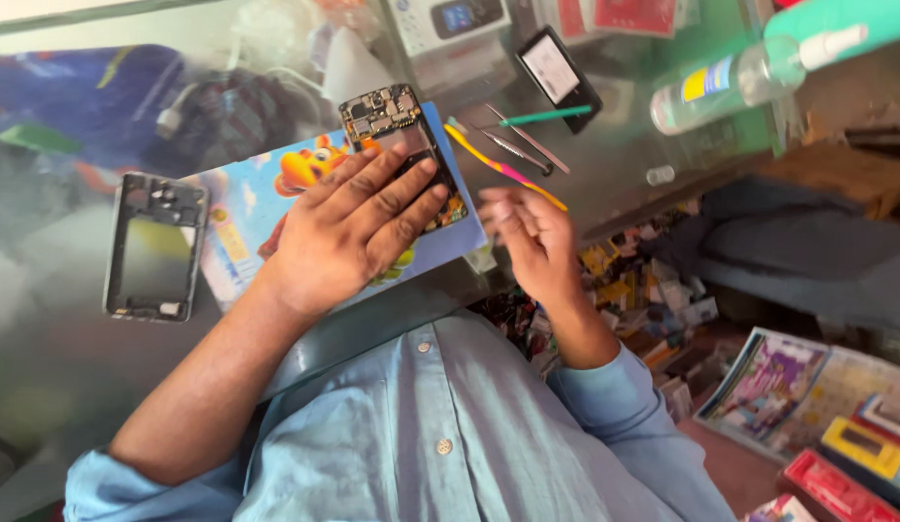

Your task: The person is repairing a mobile phone by hand, handling internal components, a screen panel, and a battery on a workbench. They use a toothbrush to clean a component.

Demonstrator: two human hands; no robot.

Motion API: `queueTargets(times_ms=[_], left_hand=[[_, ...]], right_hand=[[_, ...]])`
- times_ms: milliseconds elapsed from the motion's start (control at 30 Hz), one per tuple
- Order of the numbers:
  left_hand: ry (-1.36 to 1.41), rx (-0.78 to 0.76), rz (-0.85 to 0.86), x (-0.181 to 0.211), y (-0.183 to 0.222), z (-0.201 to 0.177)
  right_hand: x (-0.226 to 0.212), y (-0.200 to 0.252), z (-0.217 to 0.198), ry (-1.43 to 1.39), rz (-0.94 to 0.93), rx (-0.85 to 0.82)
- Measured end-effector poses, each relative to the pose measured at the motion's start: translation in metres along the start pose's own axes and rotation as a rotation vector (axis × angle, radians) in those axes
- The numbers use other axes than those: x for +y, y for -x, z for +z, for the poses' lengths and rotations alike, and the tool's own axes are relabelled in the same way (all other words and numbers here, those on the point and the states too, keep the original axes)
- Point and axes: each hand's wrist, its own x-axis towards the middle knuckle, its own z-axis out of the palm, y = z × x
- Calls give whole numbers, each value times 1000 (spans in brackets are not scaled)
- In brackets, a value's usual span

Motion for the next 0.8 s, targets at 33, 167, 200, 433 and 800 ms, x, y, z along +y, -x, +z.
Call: queueTargets(times_ms=[33, 167, 200, 433, 800], left_hand=[[20, 5, 20, 4, -1, 2], [25, -11, 44, 18, -5, 8], [10, -25, 36, 19, -6, 8], [-61, -72, 87, 18, -1, 12], [-137, -49, 59, 28, 6, 45]], right_hand=[[-4, 4, 1, -311, 148, -147], [-23, 13, 19, -764, 158, -390], [-25, 14, 22, -748, 185, -370], [-4, 22, 28, -853, 314, -289], [21, 16, 14, -883, 333, -234]])
